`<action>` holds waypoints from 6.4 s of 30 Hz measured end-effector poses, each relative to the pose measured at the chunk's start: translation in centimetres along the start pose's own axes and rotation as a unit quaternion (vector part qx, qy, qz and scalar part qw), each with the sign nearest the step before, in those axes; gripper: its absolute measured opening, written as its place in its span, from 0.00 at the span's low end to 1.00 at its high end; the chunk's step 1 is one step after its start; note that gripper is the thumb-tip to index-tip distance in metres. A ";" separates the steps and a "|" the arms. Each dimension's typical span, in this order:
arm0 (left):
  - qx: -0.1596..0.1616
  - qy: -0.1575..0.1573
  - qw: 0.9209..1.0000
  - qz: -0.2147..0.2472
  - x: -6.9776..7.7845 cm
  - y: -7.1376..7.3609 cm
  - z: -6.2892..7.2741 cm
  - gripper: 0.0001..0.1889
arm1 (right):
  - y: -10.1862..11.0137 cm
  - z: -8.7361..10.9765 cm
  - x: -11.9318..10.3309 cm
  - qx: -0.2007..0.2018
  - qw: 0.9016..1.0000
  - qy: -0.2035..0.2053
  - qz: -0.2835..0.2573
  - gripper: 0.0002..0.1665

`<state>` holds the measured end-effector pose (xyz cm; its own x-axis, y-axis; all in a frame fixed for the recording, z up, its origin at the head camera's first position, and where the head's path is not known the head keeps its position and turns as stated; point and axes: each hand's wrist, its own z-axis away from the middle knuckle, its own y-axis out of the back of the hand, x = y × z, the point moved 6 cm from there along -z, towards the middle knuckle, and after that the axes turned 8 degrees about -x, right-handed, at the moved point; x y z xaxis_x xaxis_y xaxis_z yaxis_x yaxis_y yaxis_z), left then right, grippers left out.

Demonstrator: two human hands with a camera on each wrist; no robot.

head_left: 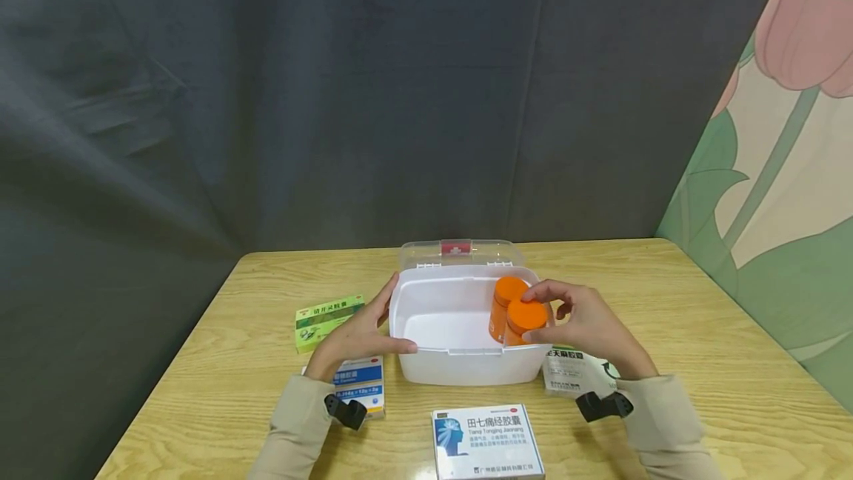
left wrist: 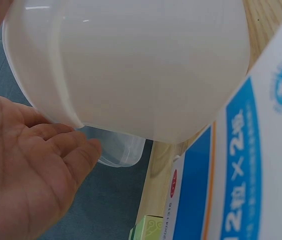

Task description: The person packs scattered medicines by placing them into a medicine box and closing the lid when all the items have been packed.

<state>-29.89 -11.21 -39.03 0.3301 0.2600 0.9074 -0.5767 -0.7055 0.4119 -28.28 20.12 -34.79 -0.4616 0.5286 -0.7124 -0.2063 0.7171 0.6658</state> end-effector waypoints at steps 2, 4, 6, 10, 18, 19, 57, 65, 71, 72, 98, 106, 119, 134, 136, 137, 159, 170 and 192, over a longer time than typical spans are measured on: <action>0.000 0.002 1.000 0.001 0.0 0.0 0.0 0.59 | -0.1 -0.1 -0.1 -0.002 1.000 0.000 0.017 0.27; 0.000 0.003 1.000 0.002 0.0 -0.1 0.0 0.59 | -0.1 -0.1 -0.2 -0.004 1.000 -0.002 0.024 0.27; 0.001 0.004 1.000 0.004 0.0 -0.1 0.0 0.59 | 0.0 -0.2 -0.3 -0.006 1.000 -0.005 0.028 0.27; 0.002 0.004 1.000 0.008 0.1 0.0 -0.1 0.60 | 0.0 -0.3 -0.4 -0.018 0.999 -0.009 0.037 0.27; 0.002 0.010 1.000 0.006 0.1 -0.1 -0.3 0.60 | 0.1 -0.5 -0.8 -0.040 0.998 -0.007 0.047 0.27; 0.003 0.012 1.000 0.005 0.1 -0.1 -0.2 0.60 | 0.1 -0.6 -0.8 -0.043 0.998 -0.006 0.046 0.26; 0.004 0.016 1.000 -0.006 0.0 -0.2 -0.1 0.60 | 0.1 -0.4 -1.8 -0.076 0.995 -0.006 0.056 0.23; 0.008 0.017 1.000 -0.004 -0.1 -0.2 0.1 0.60 | 0.2 -0.2 -1.8 -0.074 0.996 0.003 0.059 0.22; 0.006 0.009 1.000 -0.006 0.0 -0.1 0.1 0.60 | 0.3 -0.1 -1.8 -0.070 0.996 0.003 0.055 0.22; 0.005 0.009 1.000 -0.006 0.0 -0.1 0.1 0.60 | 0.3 -0.2 -1.7 -0.070 0.996 0.003 0.055 0.22; 0.004 0.003 1.000 0.002 0.0 -0.3 0.0 0.59 | 1.4 0.5 -2.1 -0.002 0.998 0.045 0.038 0.21; 0.003 0.004 1.000 0.004 -0.1 -0.2 0.0 0.60 | 2.4 0.7 -2.7 0.051 0.997 0.048 0.024 0.19; 0.005 0.001 1.000 0.001 0.1 -0.2 0.2 0.60 | 3.5 1.1 -3.1 0.108 0.992 0.063 -0.002 0.20; 0.007 0.010 1.000 0.008 0.2 -0.2 0.1 0.61 | 5.4 2.1 -3.9 0.116 0.990 0.078 -0.036 0.24; 0.008 0.012 1.000 0.011 0.2 -0.2 0.2 0.61 | 5.7 2.4 -4.0 0.117 0.989 0.078 -0.035 0.25; 0.007 0.012 1.000 0.010 0.2 -0.2 0.2 0.61 | 5.8 2.5 -4.1 0.118 0.989 0.077 -0.033 0.25; 0.007 0.004 1.000 -0.004 0.2 -0.1 0.1 0.60 | 6.6 4.9 -2.5 0.085 0.994 0.068 -0.023 0.30; 0.005 0.005 1.000 -0.003 0.5 -0.2 0.0 0.61 | 6.4 6.3 -0.3 0.062 0.997 0.038 -0.016 0.33; 0.003 -0.006 1.000 0.014 0.1 -0.3 0.2 0.62 | 5.4 7.0 2.0 0.012 1.000 -0.001 -0.001 0.35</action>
<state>-29.58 -11.08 -39.08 0.3219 0.2326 0.9178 -0.5817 -0.7162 0.3855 -24.33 28.26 -34.19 -0.4597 0.5284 -0.7137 -0.1857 0.7287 0.6592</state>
